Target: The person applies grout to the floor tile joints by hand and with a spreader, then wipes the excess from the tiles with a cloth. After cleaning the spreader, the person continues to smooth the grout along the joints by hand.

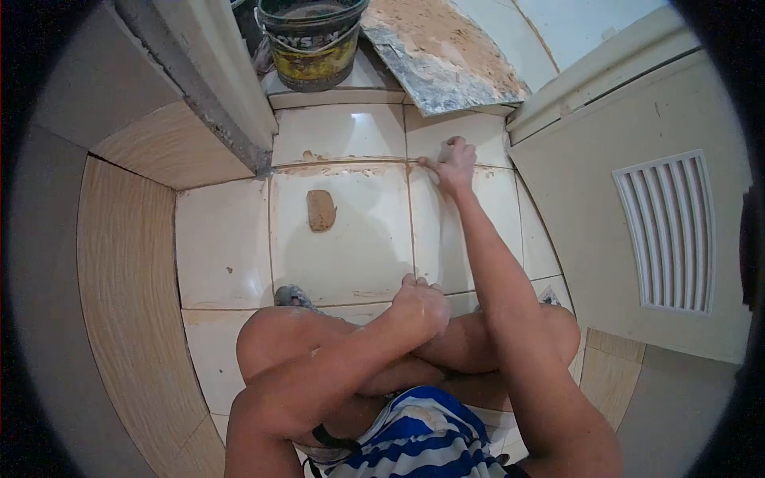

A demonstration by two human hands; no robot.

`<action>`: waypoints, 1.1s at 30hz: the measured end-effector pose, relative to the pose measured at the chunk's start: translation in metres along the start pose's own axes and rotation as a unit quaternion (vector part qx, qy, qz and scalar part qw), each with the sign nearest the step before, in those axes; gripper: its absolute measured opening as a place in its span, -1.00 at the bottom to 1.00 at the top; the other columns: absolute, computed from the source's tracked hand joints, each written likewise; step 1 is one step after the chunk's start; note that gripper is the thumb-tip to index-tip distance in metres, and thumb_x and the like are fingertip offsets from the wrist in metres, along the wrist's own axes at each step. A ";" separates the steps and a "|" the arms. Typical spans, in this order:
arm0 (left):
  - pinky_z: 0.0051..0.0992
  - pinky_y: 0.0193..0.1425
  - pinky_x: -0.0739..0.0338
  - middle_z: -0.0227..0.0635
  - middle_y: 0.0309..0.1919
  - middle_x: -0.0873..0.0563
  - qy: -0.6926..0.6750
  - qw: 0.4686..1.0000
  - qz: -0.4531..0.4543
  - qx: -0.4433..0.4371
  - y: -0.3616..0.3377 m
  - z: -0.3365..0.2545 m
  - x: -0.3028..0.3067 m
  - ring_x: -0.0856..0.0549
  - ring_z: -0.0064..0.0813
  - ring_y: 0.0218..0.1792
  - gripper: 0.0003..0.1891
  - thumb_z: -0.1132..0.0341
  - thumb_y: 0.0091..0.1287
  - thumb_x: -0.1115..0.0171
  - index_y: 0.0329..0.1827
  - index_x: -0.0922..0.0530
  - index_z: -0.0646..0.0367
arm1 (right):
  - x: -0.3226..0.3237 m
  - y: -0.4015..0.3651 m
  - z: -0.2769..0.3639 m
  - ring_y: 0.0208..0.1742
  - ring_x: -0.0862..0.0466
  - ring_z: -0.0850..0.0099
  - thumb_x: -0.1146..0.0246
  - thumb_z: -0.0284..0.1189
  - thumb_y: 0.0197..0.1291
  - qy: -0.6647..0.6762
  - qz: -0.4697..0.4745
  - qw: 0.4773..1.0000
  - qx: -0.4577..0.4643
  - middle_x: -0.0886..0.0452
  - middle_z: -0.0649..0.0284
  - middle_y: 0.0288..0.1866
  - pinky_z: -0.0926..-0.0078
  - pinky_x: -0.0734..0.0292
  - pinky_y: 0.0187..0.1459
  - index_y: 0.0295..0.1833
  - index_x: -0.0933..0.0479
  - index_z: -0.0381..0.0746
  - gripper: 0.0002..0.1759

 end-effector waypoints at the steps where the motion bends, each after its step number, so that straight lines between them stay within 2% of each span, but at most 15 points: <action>1: -0.06 0.15 -0.42 -0.08 -0.07 -0.69 0.000 1.000 -0.002 -0.001 -0.001 0.001 -0.001 -0.67 -0.12 0.01 -0.68 0.13 0.18 -0.34 -0.11 -0.69 0.13 | -0.004 -0.001 0.005 0.17 -0.35 -0.03 -0.62 -0.07 -0.25 -0.012 -0.004 1.000 0.026 -0.33 -0.06 0.12 0.07 -0.34 0.19 0.18 -0.33 -0.22 -0.08; 2: -0.05 0.16 -0.41 -0.06 -0.07 -0.69 0.001 1.000 -0.004 -0.001 -0.002 0.001 -0.001 -0.66 -0.11 0.03 -0.66 0.12 0.17 -0.36 -0.10 -0.69 0.14 | -0.007 -0.001 0.008 0.16 -0.34 -0.03 -0.62 -0.03 -0.27 -0.023 -0.009 0.998 0.053 -0.33 -0.06 0.11 0.07 -0.33 0.18 0.19 -0.33 -0.23 -0.05; 6: -0.02 0.18 -0.40 -0.04 -0.06 -0.68 0.008 1.000 0.012 0.014 -0.004 0.004 0.002 -0.64 -0.10 0.06 -0.66 0.11 0.19 -0.36 -0.08 -0.69 0.14 | -0.012 0.001 0.004 0.14 -0.34 0.00 -0.61 0.01 -0.26 -0.057 -0.011 0.998 0.040 -0.33 -0.04 0.10 0.07 -0.32 0.16 0.20 -0.33 -0.24 -0.04; 8: -0.02 0.21 -0.39 -0.04 -0.05 -0.68 0.001 1.000 0.017 0.016 -0.001 0.006 0.002 -0.63 -0.09 0.09 -0.65 0.10 0.21 -0.35 -0.06 -0.68 0.14 | -0.003 0.005 -0.001 0.15 -0.34 0.01 -0.60 0.00 -0.25 -0.085 -0.022 0.990 0.108 -0.35 -0.02 0.09 0.07 -0.31 0.15 0.20 -0.34 -0.26 -0.05; 11: 0.02 0.26 -0.37 -0.03 -0.03 -0.67 0.006 0.999 0.040 0.024 0.000 0.005 0.004 -0.63 -0.06 0.09 -0.62 0.08 0.22 -0.34 -0.03 -0.67 0.16 | 0.018 0.017 -0.019 0.13 -0.36 0.02 -0.60 0.01 -0.26 -0.118 -0.013 0.986 0.118 -0.37 0.00 0.07 0.06 -0.34 0.13 0.18 -0.36 -0.27 -0.05; 16: 0.03 0.26 -0.35 -0.04 -0.02 -0.66 0.004 0.998 0.055 0.021 0.005 0.003 0.002 -0.63 -0.07 0.09 -0.60 0.08 0.22 -0.34 0.00 -0.66 0.16 | 0.025 0.032 -0.032 0.14 -0.39 0.00 -0.62 0.10 -0.35 -0.150 0.030 0.984 0.096 -0.37 -0.01 0.11 0.07 -0.40 0.14 0.24 -0.35 -0.26 0.07; 18: 0.03 0.26 -0.36 -0.05 -0.02 -0.66 0.005 0.998 0.058 0.021 0.005 0.004 0.000 -0.63 -0.08 0.09 -0.60 0.08 0.22 -0.34 0.01 -0.66 0.16 | 0.010 0.032 -0.026 0.19 -0.36 -0.03 -0.62 0.13 -0.37 -0.093 0.037 0.993 0.062 -0.36 -0.05 0.13 0.06 -0.36 0.21 0.30 -0.30 -0.26 0.15; 22: 0.05 0.25 -0.34 -0.06 -0.02 -0.66 -0.002 0.999 0.049 0.022 0.001 0.007 0.001 -0.63 -0.08 0.09 -0.61 0.10 0.21 -0.34 -0.01 -0.66 0.15 | 0.000 0.014 -0.004 0.25 -0.31 -0.06 -0.61 0.13 -0.32 -0.087 0.059 0.994 0.031 -0.34 -0.10 0.16 -0.02 -0.26 0.26 0.32 -0.25 -0.27 0.16; 25: 0.06 0.25 -0.34 -0.07 -0.03 -0.66 -0.007 0.999 0.036 0.021 0.000 0.009 -0.001 -0.63 -0.08 0.09 -0.63 0.11 0.20 -0.34 -0.02 -0.66 0.15 | 0.011 0.015 -0.027 0.25 -0.31 -0.06 -0.59 0.14 -0.30 -0.091 0.024 0.995 -0.029 -0.33 -0.10 0.16 -0.03 -0.26 0.25 0.31 -0.24 -0.26 0.15; 28: 0.05 0.23 -0.33 -0.07 -0.05 -0.66 -0.003 1.000 0.020 0.018 -0.001 0.008 0.004 -0.63 -0.09 0.08 -0.65 0.13 0.20 -0.33 -0.04 -0.67 0.14 | 0.030 0.023 -0.065 0.26 -0.30 -0.07 -0.58 0.15 -0.29 -0.126 -0.005 0.991 -0.040 -0.33 -0.11 0.18 -0.03 -0.24 0.26 0.31 -0.23 -0.27 0.15; 31: 0.04 0.22 -0.32 -0.08 -0.07 -0.66 0.002 0.999 0.031 0.011 0.001 0.004 0.005 -0.63 -0.09 0.07 -0.66 0.14 0.21 -0.33 -0.04 -0.67 0.14 | 0.056 0.029 -0.086 0.28 -0.29 -0.08 -0.59 0.11 -0.26 -0.159 0.007 0.985 -0.071 -0.32 -0.13 0.22 -0.06 -0.20 0.28 0.28 -0.24 -0.27 0.10; 32: 0.03 0.22 -0.32 -0.08 -0.08 -0.66 0.004 0.999 0.040 0.009 0.003 0.004 0.004 -0.63 -0.09 0.07 -0.65 0.13 0.21 -0.33 -0.04 -0.66 0.14 | 0.057 0.032 -0.096 0.23 -0.38 -0.07 -0.60 0.09 -0.26 -0.161 -0.006 0.986 -0.041 -0.36 -0.12 0.20 -0.03 -0.30 0.20 0.25 -0.26 -0.26 0.06; 33: 0.03 0.22 -0.32 -0.08 -0.08 -0.66 0.007 0.999 0.039 0.005 0.003 0.004 0.003 -0.63 -0.09 0.07 -0.65 0.13 0.21 -0.33 -0.04 -0.66 0.14 | 0.056 0.033 -0.105 0.23 -0.38 -0.07 -0.60 0.09 -0.26 -0.163 -0.010 0.986 -0.043 -0.36 -0.12 0.20 -0.03 -0.30 0.20 0.25 -0.26 -0.26 0.06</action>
Point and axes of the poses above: each hand's wrist, its own y-axis towards the middle knuckle, its own x-axis out of the back of the hand, z = x × y, the point moved 4 cm from there along y, towards the middle knuckle
